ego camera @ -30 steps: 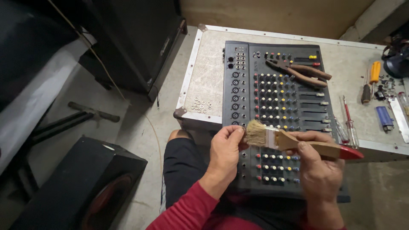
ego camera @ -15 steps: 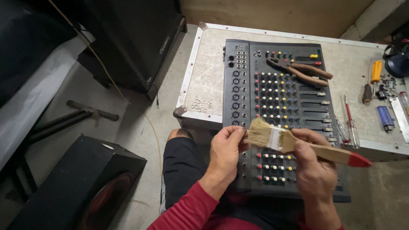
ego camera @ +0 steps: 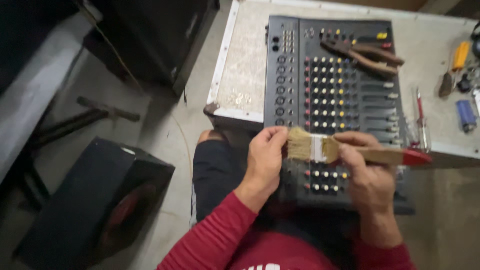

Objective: The person works on an audio mixing console at a workbench, using pliers to loosen and remove nuts and knobs from the panel and handling small washers. They then pick up a brush and brush the panel and around the connectors.

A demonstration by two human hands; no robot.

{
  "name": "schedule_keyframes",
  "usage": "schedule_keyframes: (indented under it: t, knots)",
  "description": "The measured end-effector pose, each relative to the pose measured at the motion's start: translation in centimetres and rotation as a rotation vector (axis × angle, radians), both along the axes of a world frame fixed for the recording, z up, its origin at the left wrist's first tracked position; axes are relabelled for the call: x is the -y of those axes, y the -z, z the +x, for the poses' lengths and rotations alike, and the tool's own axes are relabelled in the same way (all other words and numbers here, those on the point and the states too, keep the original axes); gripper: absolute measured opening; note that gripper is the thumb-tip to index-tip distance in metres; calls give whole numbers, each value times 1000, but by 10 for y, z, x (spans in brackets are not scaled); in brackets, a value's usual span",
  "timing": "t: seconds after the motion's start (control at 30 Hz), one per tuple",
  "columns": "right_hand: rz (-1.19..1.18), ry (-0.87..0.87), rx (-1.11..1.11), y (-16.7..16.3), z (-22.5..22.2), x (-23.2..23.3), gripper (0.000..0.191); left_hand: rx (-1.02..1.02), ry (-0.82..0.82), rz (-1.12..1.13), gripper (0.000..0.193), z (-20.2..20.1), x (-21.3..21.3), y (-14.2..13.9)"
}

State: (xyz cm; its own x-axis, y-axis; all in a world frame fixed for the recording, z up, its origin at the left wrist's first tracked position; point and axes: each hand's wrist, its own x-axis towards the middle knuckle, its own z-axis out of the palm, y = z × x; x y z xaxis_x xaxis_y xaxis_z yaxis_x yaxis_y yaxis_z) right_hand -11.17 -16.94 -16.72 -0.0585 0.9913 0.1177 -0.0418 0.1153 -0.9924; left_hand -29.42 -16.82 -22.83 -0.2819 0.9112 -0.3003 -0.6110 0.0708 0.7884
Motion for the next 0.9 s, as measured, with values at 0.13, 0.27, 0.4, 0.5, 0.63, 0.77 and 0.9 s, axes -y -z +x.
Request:
schedule_keyframes:
  t: [0.13,0.27,0.4,0.5,0.63,0.77,0.9]
  knots:
    - [147,48,-54,-2,-1,8,19,1,10,-15,16,-2,8,-4]
    - [245,97,-143,-6,-8,18,20,24,20,19,15,-6,13,-9]
    - [99,-24,46,-14,-8,22,14,93,42,70,14,-15,14,-14]
    - [101,-44,56,-15,-11,21,11,111,47,93,12,-22,13,-17]
    - [131,-22,99,-20,-18,16,13,105,47,55,12,-27,8,-20]
    - [143,24,180,-32,-26,19,15,82,48,93,14,-30,6,-21]
    - [150,10,191,-38,-35,16,16,110,47,117,13,-36,3,-22]
